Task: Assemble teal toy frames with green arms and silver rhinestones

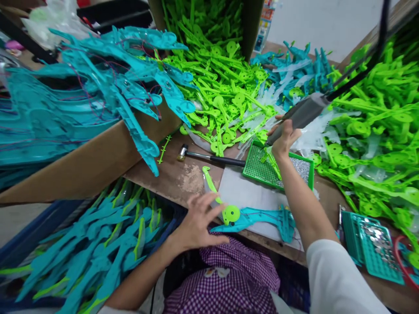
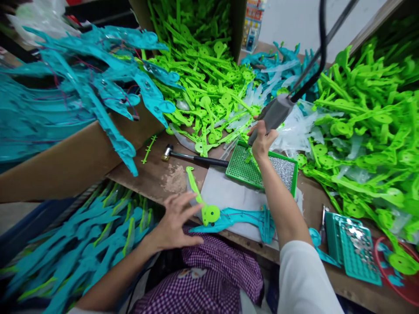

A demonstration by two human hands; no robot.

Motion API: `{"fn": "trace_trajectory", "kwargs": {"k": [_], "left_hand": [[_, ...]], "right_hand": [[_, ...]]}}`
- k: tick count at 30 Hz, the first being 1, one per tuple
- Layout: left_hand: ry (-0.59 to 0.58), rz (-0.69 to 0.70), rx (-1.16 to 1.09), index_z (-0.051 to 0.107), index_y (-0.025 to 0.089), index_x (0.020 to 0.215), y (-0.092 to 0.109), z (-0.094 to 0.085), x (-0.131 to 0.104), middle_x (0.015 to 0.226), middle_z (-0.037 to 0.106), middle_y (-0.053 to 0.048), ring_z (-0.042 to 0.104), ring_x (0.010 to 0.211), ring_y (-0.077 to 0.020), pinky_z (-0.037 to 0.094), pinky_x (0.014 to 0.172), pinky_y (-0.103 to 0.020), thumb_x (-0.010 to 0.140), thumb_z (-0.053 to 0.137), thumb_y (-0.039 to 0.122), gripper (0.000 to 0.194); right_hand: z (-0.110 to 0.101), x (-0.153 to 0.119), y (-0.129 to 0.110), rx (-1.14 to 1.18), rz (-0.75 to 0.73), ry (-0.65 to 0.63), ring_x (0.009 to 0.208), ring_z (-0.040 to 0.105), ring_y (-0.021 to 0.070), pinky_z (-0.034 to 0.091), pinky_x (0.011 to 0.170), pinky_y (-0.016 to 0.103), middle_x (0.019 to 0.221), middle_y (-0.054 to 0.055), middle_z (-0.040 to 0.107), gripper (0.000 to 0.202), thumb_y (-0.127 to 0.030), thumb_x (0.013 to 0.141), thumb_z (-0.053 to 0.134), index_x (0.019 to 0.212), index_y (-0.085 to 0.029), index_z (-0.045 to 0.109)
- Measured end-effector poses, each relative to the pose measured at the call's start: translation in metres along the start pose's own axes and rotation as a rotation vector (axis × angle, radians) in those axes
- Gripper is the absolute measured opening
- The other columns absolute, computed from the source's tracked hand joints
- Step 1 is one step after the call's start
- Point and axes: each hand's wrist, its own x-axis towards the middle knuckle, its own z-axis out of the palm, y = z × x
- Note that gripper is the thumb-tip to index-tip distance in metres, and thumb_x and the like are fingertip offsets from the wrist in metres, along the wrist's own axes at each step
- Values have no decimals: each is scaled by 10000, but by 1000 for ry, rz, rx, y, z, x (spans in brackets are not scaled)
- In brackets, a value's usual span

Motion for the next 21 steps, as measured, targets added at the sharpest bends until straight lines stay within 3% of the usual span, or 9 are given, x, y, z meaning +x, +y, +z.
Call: {"fn": "trace_trajectory", "kwargs": {"k": [4, 7, 10, 16, 21], "left_hand": [[-161, 190, 27, 491, 242, 1361, 18, 2, -5, 1366, 561, -99, 466, 1282, -250, 151, 1095, -462, 911, 558, 419, 488], [-191, 222, 36, 486, 227, 1364, 9, 8, 0, 1349, 581, -93, 480, 1283, -228, 233, 1045, -414, 927, 551, 271, 443], [-179, 219, 4, 479, 249, 1371, -4, 11, 7, 1343, 588, -85, 509, 1261, -220, 291, 997, -385, 920, 567, 227, 460], [-171, 202, -95, 421, 262, 1413, -13, 13, 11, 1362, 564, -105, 516, 1250, -233, 327, 975, -389, 903, 599, 318, 544], [-132, 82, -252, 325, 246, 1475, -11, 6, 22, 1394, 495, -162, 469, 1265, -324, 310, 1018, -491, 759, 665, 598, 868]], "right_hand": [[-4, -5, -18, 41, -34, 28, 384, 519, 124, 358, 382, 260, 466, -46, 517, 444, -628, 822, 470, 797, -224, 652], [-2, -17, -31, 114, -60, 19, 374, 522, 129, 362, 354, 262, 464, -47, 515, 434, -644, 799, 505, 778, -235, 650], [2, -33, -44, 184, -65, -3, 358, 513, 124, 337, 331, 247, 462, -48, 521, 429, -632, 791, 517, 777, -223, 646], [8, -64, -71, 264, -35, -87, 342, 501, 113, 324, 332, 222, 445, -56, 488, 451, -655, 759, 528, 769, -217, 635], [12, -87, -93, 334, 54, -131, 315, 456, 105, 297, 316, 222, 410, -59, 465, 503, -684, 738, 512, 755, -194, 623]]}}
